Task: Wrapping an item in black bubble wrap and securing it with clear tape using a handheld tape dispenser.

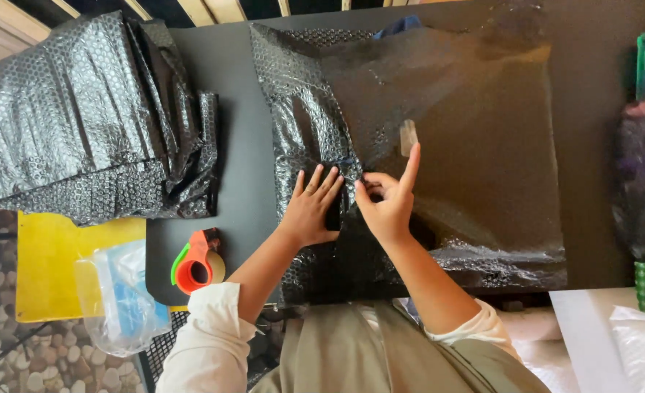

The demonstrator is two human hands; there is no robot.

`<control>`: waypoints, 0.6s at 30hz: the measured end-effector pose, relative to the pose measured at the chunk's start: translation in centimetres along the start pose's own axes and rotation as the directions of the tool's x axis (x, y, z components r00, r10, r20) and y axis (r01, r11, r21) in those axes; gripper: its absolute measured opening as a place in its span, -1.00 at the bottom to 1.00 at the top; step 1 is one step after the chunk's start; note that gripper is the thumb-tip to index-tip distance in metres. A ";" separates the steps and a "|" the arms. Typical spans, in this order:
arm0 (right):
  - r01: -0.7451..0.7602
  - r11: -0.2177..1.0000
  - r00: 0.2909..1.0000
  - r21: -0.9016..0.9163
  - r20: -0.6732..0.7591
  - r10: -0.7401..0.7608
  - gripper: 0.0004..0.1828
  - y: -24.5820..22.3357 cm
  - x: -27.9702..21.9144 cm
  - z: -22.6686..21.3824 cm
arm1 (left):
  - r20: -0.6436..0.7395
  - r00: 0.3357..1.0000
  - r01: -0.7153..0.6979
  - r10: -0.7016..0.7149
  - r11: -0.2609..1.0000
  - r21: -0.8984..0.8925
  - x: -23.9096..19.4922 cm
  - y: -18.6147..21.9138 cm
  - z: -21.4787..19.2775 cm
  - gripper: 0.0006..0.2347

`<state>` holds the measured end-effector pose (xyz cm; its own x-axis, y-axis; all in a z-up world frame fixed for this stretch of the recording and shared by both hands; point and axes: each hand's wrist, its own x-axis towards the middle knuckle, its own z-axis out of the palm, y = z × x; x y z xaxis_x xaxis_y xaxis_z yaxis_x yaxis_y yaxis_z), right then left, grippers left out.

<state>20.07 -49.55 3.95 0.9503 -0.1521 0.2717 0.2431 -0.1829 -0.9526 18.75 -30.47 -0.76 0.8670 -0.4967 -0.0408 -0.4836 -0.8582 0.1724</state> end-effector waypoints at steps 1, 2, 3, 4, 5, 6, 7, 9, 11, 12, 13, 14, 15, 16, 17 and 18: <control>0.000 1.000 1.000 0.002 0.003 0.000 0.32 0.0 -0.3 0.5 | 0.000 1.000 0.004 -0.004 1.000 0.001 0.4 0.3 0.1 0.13; 0.038 0.999 0.999 0.015 0.019 -0.038 0.30 0.0 -0.7 0.9 | 0.059 0.998 0.011 -0.011 1.000 0.003 0.7 0.8 0.2 0.08; 0.075 0.997 0.997 0.028 0.035 -0.076 0.28 0.0 -1.1 1.4 | 0.118 0.993 0.018 -0.018 1.000 0.005 0.9 1.2 0.3 0.05; 0.074 0.997 0.997 0.028 0.035 -0.075 0.28 0.4 -1.1 1.9 | 0.119 0.993 0.018 -0.018 1.000 0.005 0.9 1.5 0.1 0.05; 0.092 0.996 0.995 0.007 0.049 -0.092 0.23 0.7 -1.1 2.4 | 0.041 0.999 0.007 -0.004 0.996 -0.083 0.9 1.7 -0.2 -0.05; 0.115 0.993 0.991 -0.012 0.062 -0.115 0.19 1.0 -0.8 3.0 | -0.042 0.999 -0.010 0.003 0.986 -0.166 1.0 1.8 -0.6 -0.14; 0.119 0.993 0.991 -0.009 0.061 -0.118 0.19 1.2 -0.4 3.4 | -0.045 0.999 -0.010 0.003 0.987 -0.162 1.6 1.1 0.2 -0.14; 0.079 0.995 0.989 -0.063 0.130 -0.070 0.16 1.6 -0.3 4.1 | -0.094 0.988 0.009 -0.125 0.646 -0.764 2.0 -0.1 2.3 -0.20; 0.056 0.995 0.987 -0.088 0.157 -0.042 0.13 2.7 -0.3 4.6 | -0.038 0.968 0.082 -0.248 0.453 -0.888 2.0 -1.5 3.3 -0.42; 0.042 0.993 0.983 -0.113 0.183 -0.020 0.11 3.2 -0.3 4.9 | 0.037 0.934 0.127 -0.356 0.234 -0.964 2.1 -2.3 3.7 -0.59; 0.041 0.993 0.983 -0.114 0.182 -0.020 0.11 3.7 -0.5 5.1 | 0.038 0.934 0.128 -0.355 0.234 -0.964 1.8 -1.8 2.4 -0.59; 0.088 0.985 0.980 -0.149 0.190 -0.059 0.09 4.1 -0.7 5.3 | 0.052 0.909 0.130 -0.412 0.163 -0.978 1.7 -1.6 0.9 -0.63; 0.136 0.974 0.975 -0.184 0.200 -0.098 0.06 4.6 -0.8 5.6 | 0.071 0.881 0.128 -0.467 0.090 -0.988 1.5 -1.3 -0.5 -0.66; 0.136 0.973 0.975 -0.185 0.199 -0.098 0.06 5.4 -0.9 5.8 | 0.071 0.882 0.127 -0.466 0.090 -0.988 2.1 -1.4 0.5 -0.66; 0.177 0.953 0.970 -0.247 0.207 -0.127 0.03 6.2 -1.0 6.1 | 0.081 0.837 0.157 -0.541 0.096 -0.983 2.6 -1.6 1.7 -0.76; 0.214 0.926 0.964 -0.310 0.219 -0.149 0.01 7.0 -1.4 6.1 | 0.093 0.786 0.190 -0.611 0.095 -0.977 3.0 -1.5 2.9 -0.84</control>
<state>21.62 -44.67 -3.92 0.9227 0.0932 0.3741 0.3679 -0.5030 -0.7821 21.72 -31.05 -3.99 0.9657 0.1223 -0.2290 0.2363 -0.0491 0.9704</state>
